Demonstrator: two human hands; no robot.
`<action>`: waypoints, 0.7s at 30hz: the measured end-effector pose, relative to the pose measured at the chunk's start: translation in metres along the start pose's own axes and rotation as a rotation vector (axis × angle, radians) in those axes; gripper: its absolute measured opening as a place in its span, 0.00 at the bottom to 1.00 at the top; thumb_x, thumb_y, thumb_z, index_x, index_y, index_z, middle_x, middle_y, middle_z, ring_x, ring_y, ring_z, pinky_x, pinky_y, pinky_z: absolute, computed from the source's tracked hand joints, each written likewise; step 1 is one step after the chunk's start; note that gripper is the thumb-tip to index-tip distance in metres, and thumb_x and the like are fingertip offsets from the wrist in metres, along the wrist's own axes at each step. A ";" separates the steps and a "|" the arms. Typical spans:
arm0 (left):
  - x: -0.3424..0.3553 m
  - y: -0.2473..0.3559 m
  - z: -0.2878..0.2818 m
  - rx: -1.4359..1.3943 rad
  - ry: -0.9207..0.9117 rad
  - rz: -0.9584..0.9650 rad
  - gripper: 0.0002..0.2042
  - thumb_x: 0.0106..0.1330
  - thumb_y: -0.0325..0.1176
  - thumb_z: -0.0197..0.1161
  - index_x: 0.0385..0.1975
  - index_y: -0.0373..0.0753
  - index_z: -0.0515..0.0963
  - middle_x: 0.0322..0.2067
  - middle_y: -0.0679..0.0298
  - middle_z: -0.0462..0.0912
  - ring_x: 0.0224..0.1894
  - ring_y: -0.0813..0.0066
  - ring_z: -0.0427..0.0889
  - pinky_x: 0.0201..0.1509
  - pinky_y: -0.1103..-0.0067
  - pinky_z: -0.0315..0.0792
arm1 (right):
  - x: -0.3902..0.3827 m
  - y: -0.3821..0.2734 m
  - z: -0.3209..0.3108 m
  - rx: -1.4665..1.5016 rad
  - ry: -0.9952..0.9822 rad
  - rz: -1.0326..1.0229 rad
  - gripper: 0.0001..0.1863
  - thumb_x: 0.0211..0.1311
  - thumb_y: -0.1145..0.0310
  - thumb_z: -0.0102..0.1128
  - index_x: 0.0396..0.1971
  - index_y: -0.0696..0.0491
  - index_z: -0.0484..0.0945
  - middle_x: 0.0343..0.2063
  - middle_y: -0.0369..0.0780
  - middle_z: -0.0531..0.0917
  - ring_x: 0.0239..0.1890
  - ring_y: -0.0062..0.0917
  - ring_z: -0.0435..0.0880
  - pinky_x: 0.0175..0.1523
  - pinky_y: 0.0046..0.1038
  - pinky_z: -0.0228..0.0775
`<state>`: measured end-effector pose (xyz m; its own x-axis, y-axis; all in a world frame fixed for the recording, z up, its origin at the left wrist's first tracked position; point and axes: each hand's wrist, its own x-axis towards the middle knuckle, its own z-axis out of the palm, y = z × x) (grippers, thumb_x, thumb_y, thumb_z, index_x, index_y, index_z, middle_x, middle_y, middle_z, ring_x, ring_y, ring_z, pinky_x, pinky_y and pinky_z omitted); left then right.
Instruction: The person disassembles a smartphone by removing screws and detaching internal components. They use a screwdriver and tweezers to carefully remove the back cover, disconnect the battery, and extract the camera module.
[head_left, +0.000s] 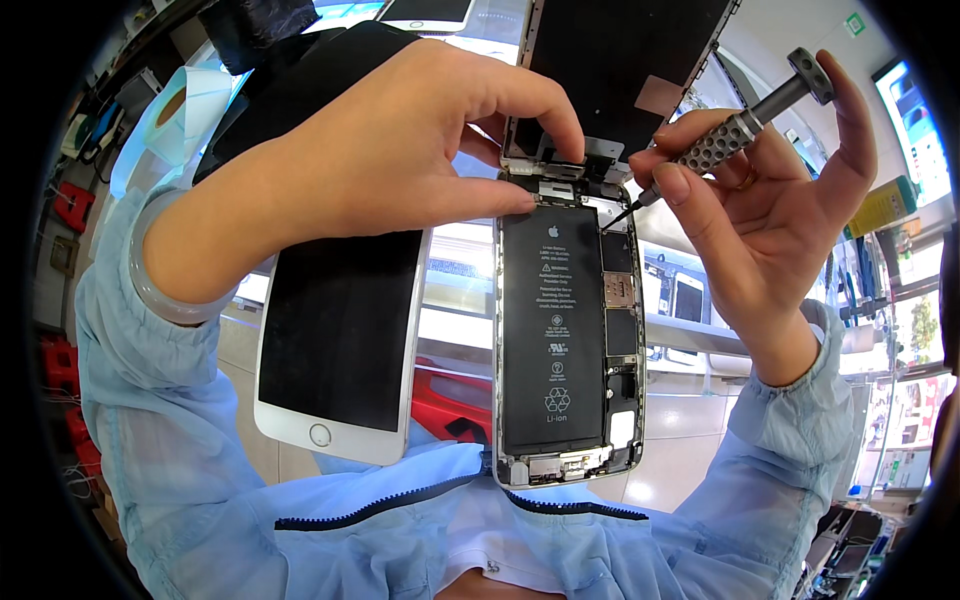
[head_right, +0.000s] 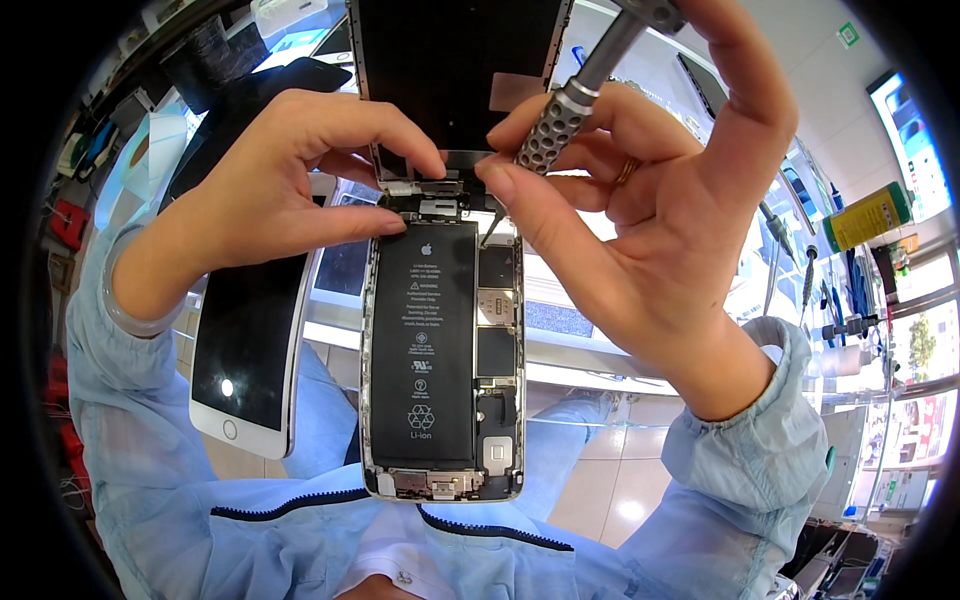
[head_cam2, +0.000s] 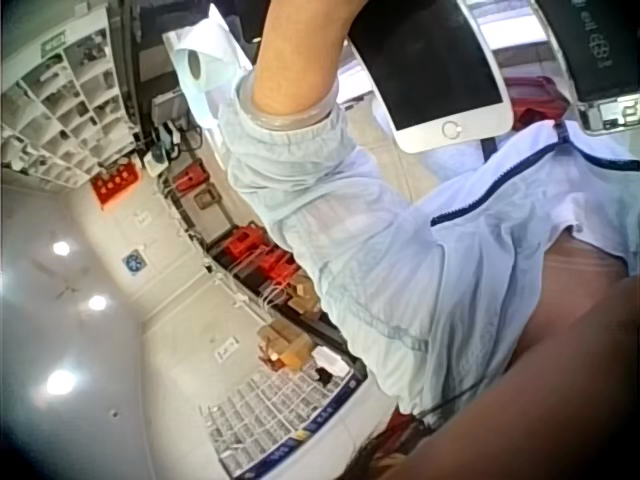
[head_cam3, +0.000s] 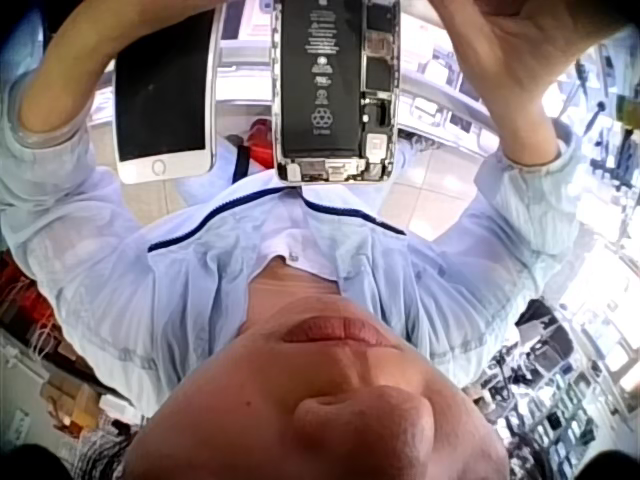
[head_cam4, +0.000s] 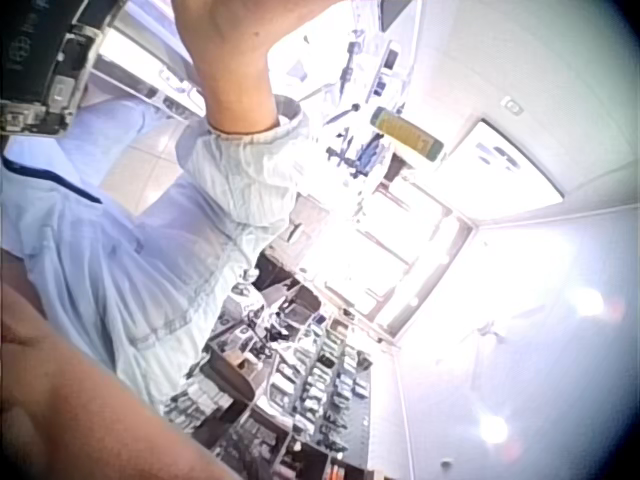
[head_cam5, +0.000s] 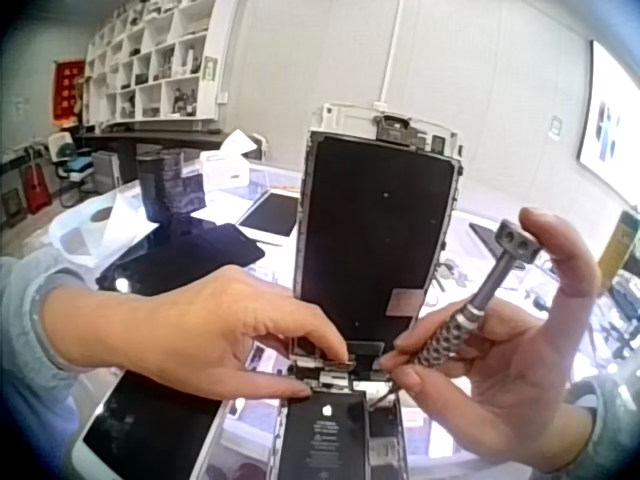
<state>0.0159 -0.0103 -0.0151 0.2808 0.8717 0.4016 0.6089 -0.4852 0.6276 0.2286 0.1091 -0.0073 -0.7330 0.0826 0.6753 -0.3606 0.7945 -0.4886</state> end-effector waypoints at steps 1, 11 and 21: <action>0.000 -0.001 0.000 -0.001 0.001 0.001 0.16 0.50 0.20 0.67 0.41 0.36 0.78 0.39 0.62 0.81 0.42 0.73 0.81 0.46 0.78 0.79 | 0.002 -0.002 0.002 0.059 0.018 -0.010 0.46 0.58 0.84 0.56 0.65 0.46 0.33 0.39 0.52 0.78 0.38 0.30 0.84 0.46 0.29 0.81; 0.001 0.002 0.000 0.001 -0.002 0.002 0.15 0.52 0.21 0.67 0.41 0.35 0.78 0.39 0.61 0.81 0.42 0.73 0.81 0.46 0.78 0.79 | 0.013 -0.020 0.005 0.018 0.137 0.067 0.50 0.51 0.84 0.63 0.65 0.52 0.34 0.54 0.51 0.66 0.38 0.29 0.84 0.41 0.26 0.82; 0.000 -0.001 -0.001 0.012 0.003 0.006 0.15 0.52 0.21 0.67 0.41 0.35 0.78 0.39 0.61 0.81 0.42 0.73 0.81 0.48 0.77 0.79 | 0.003 0.010 -0.001 0.040 -0.007 -0.045 0.51 0.52 0.83 0.64 0.67 0.47 0.36 0.41 0.51 0.79 0.41 0.30 0.83 0.47 0.31 0.79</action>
<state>0.0145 -0.0099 -0.0157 0.2825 0.8683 0.4077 0.6160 -0.4900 0.6168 0.2239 0.1176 -0.0096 -0.7192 0.0433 0.6934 -0.4160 0.7726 -0.4796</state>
